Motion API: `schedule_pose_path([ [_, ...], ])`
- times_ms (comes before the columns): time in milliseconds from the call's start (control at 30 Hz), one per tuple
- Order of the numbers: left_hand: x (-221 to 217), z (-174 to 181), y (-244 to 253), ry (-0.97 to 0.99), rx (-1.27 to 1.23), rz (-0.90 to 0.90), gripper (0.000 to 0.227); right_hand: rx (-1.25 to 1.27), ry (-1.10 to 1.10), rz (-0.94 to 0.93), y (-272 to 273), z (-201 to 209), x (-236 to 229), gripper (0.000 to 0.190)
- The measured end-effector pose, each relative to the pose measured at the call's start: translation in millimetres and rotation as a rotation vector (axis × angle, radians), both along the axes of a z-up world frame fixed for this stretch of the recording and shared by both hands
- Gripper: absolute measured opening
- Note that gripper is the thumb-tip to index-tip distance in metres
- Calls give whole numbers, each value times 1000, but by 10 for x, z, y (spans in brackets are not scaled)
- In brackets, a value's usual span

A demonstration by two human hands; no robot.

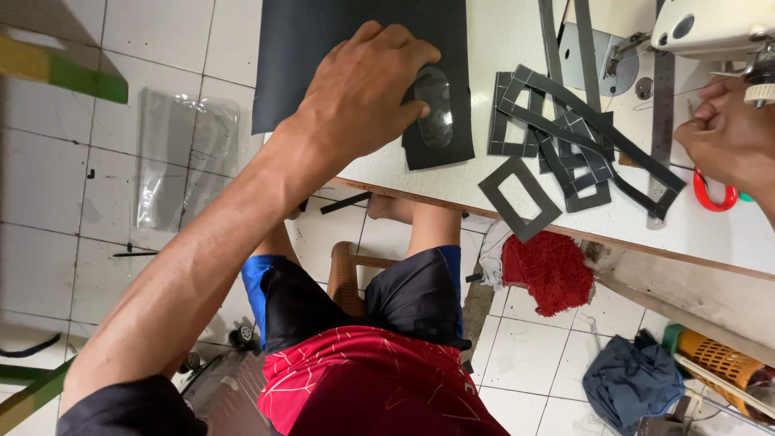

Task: The person cuts a rectangular piece from a large sheet of black fabric using scissors. They then use a clear plastic template and a pencil to trace an oval shape onto the fabric. Finally, they cut out the traced oval shape with the scissors.

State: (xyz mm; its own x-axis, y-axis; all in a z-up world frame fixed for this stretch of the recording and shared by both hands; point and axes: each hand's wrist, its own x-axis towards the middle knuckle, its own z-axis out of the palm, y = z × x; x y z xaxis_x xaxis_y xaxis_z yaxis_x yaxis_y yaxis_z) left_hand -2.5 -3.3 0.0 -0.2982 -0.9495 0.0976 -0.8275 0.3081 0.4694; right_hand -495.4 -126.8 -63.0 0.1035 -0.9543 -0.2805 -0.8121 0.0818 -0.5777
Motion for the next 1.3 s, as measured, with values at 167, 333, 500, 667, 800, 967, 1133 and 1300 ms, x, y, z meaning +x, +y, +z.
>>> schedule_pose_path([
  [167,-58,-104,-31,-160,-112,-37,52,92,-795,-750,-290,-350,-314,38],
  [333,-106,-100,-64,-316,-177,-44,49,-341,27,283,82,-293,-532,38],
  [500,-157,-119,-145,-393,-161,-27,50,-421,61,271,233,-250,-508,32],
  [667,-183,-108,-180,-361,-93,-19,42,-404,22,337,626,373,121,15],
  [800,-205,-130,-194,-349,-83,-15,42,-426,74,340,684,352,-33,20],
  [967,-187,-16,-148,-235,-14,-13,48,-291,10,201,1052,504,61,27],
  [1133,-138,-29,-26,-157,-6,-52,24,-297,-27,151,1493,710,321,11],
  [1300,-111,-69,130,-68,-191,-26,11,-85,-551,24,1681,658,392,22],
])
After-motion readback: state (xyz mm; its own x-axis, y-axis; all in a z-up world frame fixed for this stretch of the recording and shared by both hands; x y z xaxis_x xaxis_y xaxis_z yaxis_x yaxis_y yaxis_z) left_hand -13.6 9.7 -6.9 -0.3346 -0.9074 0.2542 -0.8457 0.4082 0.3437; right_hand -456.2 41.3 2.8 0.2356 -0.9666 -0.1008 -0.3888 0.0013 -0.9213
